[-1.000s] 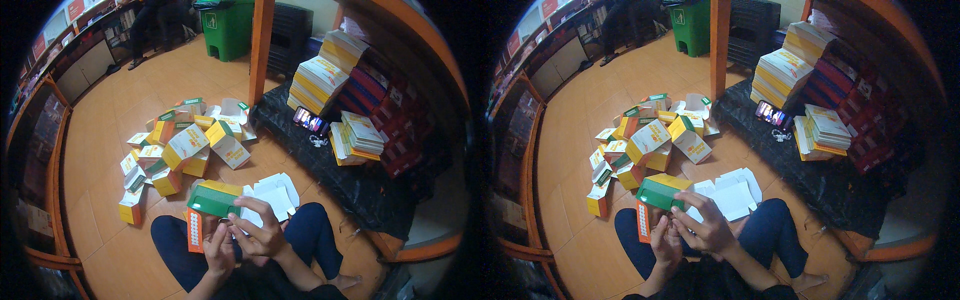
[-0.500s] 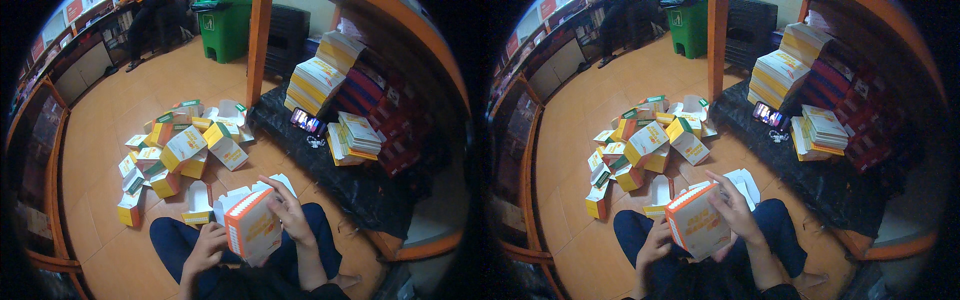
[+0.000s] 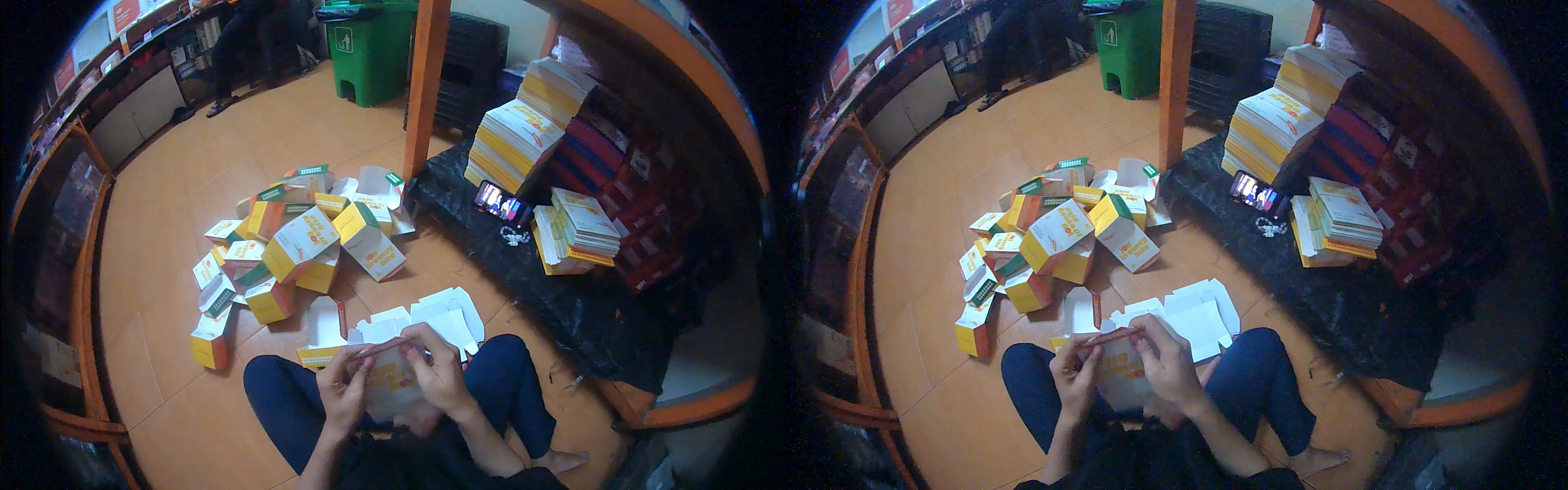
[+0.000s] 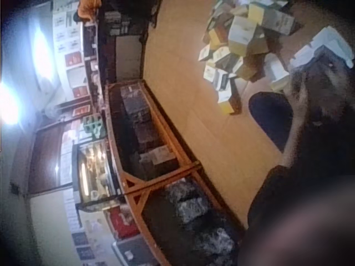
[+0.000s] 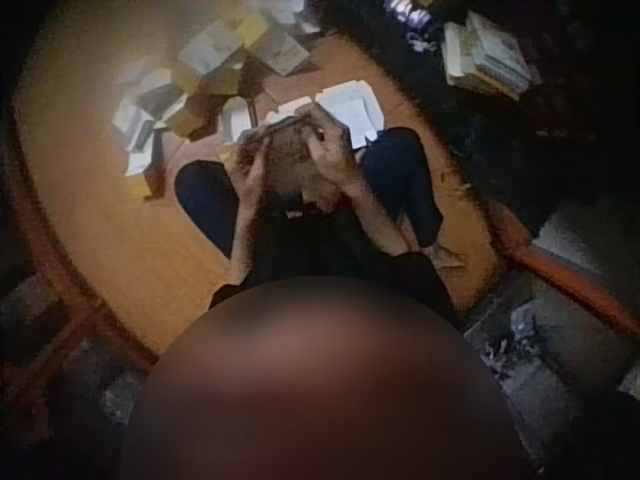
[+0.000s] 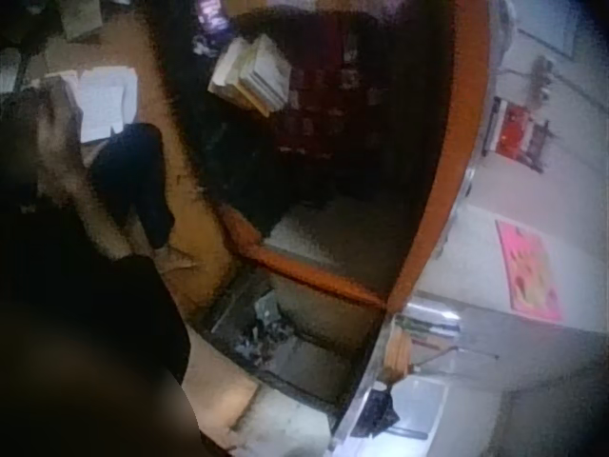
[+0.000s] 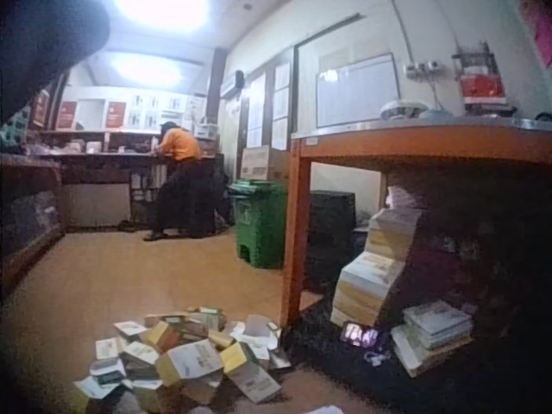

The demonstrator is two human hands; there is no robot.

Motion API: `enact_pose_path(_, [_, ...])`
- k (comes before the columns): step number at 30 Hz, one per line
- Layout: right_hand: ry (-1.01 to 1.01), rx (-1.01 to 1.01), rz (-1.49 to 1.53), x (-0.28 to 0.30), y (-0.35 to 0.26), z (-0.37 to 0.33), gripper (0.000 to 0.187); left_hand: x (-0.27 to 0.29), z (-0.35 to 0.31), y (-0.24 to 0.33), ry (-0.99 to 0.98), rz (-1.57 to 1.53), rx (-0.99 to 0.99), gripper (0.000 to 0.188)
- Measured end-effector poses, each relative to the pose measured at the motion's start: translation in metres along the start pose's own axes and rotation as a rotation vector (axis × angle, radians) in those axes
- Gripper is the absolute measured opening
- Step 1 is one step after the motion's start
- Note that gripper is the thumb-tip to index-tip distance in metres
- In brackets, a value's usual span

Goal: The person sits on the floor and folds flat cardboard pieces into small rectangular boxes. They repeatedly pick up a flat piece, fold the sides, tuck flaps, and place the finished box on a growing pile. A smartphone playing a video is visible nearby.

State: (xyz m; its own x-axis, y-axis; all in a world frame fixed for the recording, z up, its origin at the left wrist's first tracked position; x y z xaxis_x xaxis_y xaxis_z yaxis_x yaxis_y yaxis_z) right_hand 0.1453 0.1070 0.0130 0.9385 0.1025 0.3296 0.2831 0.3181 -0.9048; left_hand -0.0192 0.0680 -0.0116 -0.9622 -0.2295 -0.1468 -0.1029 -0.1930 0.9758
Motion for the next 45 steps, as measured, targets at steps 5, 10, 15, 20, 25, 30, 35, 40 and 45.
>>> enact_pose_path(5, [-0.202, -0.218, 0.300, -0.011, -0.002, -0.014, 0.023, 0.024, 0.013, 0.001, 0.141, -0.149, 0.046, 0.020])
enact_pose_path(10, [-0.215, -0.234, -0.027, -0.010, -0.003, -0.020, 0.025, 0.021, 0.018, 0.006, 0.299, -0.366, 0.004, 0.044])
enact_pose_path(15, [0.105, -0.181, 0.244, 0.007, -0.001, -0.008, 0.028, 0.002, -0.012, 0.006, -0.213, -0.015, 0.193, 0.059])
enact_pose_path(20, [-0.113, 0.047, 0.393, 0.014, -0.004, 0.001, 0.036, 0.029, -0.012, 0.004, -0.291, -0.265, 0.157, 0.028])
enact_pose_path(25, [-0.377, 0.228, 0.100, 0.009, 0.015, 0.005, 0.049, 0.052, -0.001, -0.011, -0.220, -0.239, 0.226, 0.012])
enact_pose_path(30, [-0.170, -0.051, 0.290, -0.012, 0.039, 0.042, 0.048, 0.072, 0.013, -0.052, -0.152, -0.331, 0.257, 0.099])
enact_pose_path(35, [0.080, -0.166, 0.686, -0.033, 0.064, 0.148, 0.072, 0.084, 0.015, -0.106, -0.271, 0.936, -0.068, 0.089])
enact_pose_path(40, [-0.041, -0.029, 0.217, -0.064, 0.134, 0.119, 0.073, 0.089, 0.008, -0.143, -0.260, 1.165, -0.007, 0.049])
enact_pose_path(45, [-0.466, -0.266, -0.430, -0.081, 0.216, 0.023, 0.060, 0.097, 0.009, -0.098, -0.264, 1.050, -0.108, 0.026])
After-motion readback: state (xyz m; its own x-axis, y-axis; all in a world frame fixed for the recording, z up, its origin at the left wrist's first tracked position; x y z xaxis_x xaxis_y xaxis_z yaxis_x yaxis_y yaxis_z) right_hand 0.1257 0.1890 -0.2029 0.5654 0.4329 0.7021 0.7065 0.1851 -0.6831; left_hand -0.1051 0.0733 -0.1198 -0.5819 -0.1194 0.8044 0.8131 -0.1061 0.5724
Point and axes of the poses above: each hand's wrist, its own z-axis towards the middle knuckle, its own x-axis out of the back of the hand, y = z × x, the point moved 3 cm from there along z, towards the middle knuckle, and after that the axes turned 4 degrees about -z, right-handed, at the moved point
